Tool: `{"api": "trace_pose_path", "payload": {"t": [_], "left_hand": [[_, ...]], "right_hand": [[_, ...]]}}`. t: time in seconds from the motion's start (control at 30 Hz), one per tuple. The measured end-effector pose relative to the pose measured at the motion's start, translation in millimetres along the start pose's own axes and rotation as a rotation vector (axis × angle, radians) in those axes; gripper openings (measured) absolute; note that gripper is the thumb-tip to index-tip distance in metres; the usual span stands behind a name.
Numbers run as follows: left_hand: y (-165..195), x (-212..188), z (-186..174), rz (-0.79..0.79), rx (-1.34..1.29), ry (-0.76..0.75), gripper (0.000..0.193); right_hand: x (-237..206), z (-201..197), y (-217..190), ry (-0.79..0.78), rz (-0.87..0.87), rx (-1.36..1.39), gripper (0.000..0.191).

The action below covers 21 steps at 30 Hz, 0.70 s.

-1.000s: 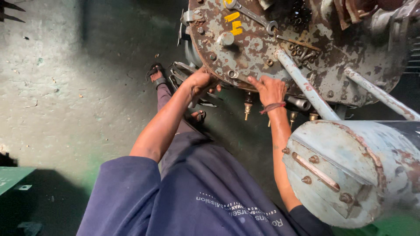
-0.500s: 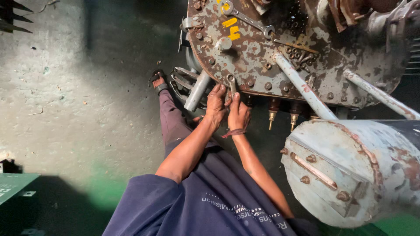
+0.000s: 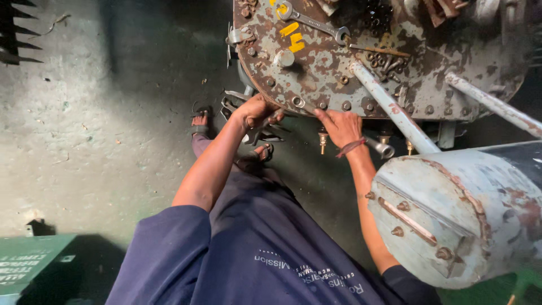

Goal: The person uses two wrenches to tighten bolts on a large circular metal flange. They systematically move around the flange, applying torque to multiple bolts in sequence.

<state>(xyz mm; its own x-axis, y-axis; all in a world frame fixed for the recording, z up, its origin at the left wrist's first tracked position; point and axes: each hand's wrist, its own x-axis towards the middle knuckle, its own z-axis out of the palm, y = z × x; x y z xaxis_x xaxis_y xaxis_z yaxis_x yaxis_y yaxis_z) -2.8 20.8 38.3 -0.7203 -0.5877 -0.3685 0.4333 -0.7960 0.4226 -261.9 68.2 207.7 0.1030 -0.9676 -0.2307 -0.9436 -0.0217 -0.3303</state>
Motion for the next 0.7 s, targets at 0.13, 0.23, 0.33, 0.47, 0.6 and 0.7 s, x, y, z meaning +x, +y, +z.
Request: {"api": "trace_pose_path", "payload": {"t": [0.13,0.23,0.33,0.47,0.6,0.7], "left_hand": [[16.7,6.3,-4.7,-0.174,0.072,-0.024,0.011],[5.0,10.7,-5.5,-0.155,0.074,-0.022,0.013],[-18.6,7.1,-0.6,-0.093,-0.033,0.141,0.008],[-41.6,-4.4,10.4,-0.069,-0.317,0.103,0.008],[-58.2,-11.0,22.4,-0.088,-0.464,0.212,0.009],[-54.3,-11.4,17.3,-0.149,-0.458,0.129,0.009]], "right_hand": [[18.7,-15.7,-14.5,-0.047,0.097,-0.166,0.067],[1.7,-4.9,-28.9,-0.043,0.328,-0.089,0.068],[-32.1,31.3,-51.7,0.134,0.559,0.082,0.071],[-54.4,103.7,-104.5,0.311,1.023,0.369,0.075],[-30.8,171.0,-170.5,0.848,0.946,1.253,0.052],[-32.9,178.2,-183.5,0.847,0.979,1.479,0.043]]}}
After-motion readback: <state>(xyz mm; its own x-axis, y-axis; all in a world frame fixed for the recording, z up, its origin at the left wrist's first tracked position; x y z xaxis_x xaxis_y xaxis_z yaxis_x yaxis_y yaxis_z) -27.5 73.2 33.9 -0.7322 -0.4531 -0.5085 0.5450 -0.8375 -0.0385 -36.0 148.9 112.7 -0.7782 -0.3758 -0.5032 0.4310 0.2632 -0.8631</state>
